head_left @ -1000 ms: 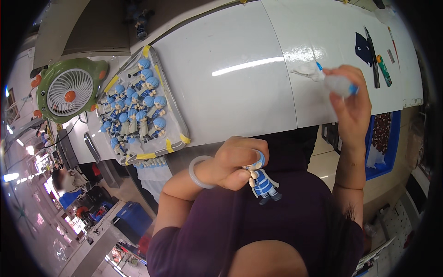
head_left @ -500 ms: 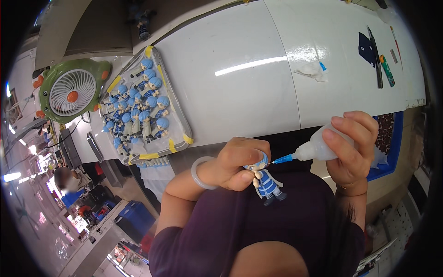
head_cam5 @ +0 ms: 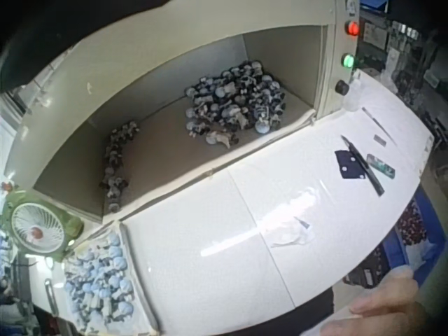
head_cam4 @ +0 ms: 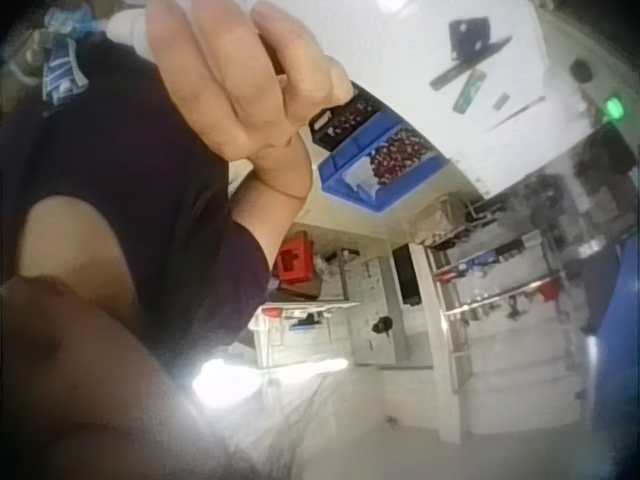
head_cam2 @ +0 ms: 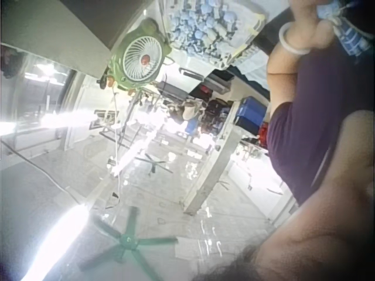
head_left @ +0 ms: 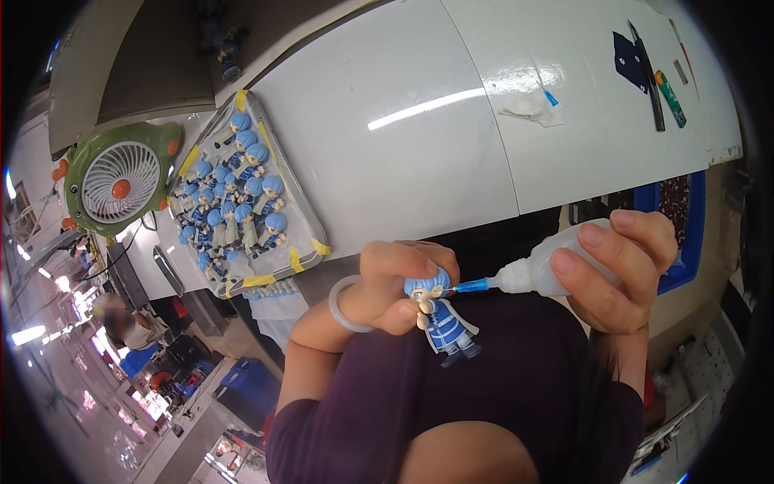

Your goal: The person assembles figurines by taking figures from a tray, applying glue from a squeeze bottle to attach parts by hand, and placing the assembled figurines into a top shelf compartment.

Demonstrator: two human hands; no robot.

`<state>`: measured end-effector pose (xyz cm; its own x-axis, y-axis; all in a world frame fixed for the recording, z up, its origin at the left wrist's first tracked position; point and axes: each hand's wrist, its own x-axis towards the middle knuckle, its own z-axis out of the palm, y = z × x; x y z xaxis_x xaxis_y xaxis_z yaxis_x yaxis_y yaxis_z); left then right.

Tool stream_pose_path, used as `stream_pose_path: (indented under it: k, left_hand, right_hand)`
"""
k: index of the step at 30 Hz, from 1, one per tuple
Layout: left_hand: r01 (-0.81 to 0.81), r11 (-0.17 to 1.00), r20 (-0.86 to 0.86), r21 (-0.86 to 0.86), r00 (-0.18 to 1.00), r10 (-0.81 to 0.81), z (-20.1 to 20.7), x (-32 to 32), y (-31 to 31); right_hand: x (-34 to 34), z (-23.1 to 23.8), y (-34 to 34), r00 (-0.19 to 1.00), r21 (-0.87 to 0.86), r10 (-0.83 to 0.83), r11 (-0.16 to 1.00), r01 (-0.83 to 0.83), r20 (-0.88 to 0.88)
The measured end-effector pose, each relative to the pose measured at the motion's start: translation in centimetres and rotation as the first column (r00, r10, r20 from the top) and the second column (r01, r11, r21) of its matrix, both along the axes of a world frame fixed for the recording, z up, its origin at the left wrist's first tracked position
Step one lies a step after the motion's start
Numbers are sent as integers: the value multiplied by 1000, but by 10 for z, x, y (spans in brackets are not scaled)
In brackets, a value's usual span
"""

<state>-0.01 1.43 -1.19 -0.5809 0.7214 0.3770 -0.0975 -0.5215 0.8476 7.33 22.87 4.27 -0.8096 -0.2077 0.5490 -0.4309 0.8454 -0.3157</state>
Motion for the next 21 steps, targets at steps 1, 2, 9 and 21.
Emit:
stream_pose_path:
  k: [1, 2, 9, 21]
  left_hand:
    - [2, 1000, 10, -4, 1000, -2, 0, 0, 0]
    - [4, 1000, 12, -5, 1000, -4, 0, 0, 0]
    - [0, 1000, 10, 21, 1000, -1, -2, 0, 0]
    - [-5, 1000, 35, 16, 999, 4, -3, 0, 0]
  right_hand:
    - [0, 0, -1, 1000, 0, -3, 1000, 3, 1]
    - [0, 0, -2, 1000, 4, -11, 1000, 11, 3]
    - [1, -1, -3, 1000, -13, -12, 1000, 12, 1]
    - [10, 5, -15, 993, 7, -117, 993, 117, -25]
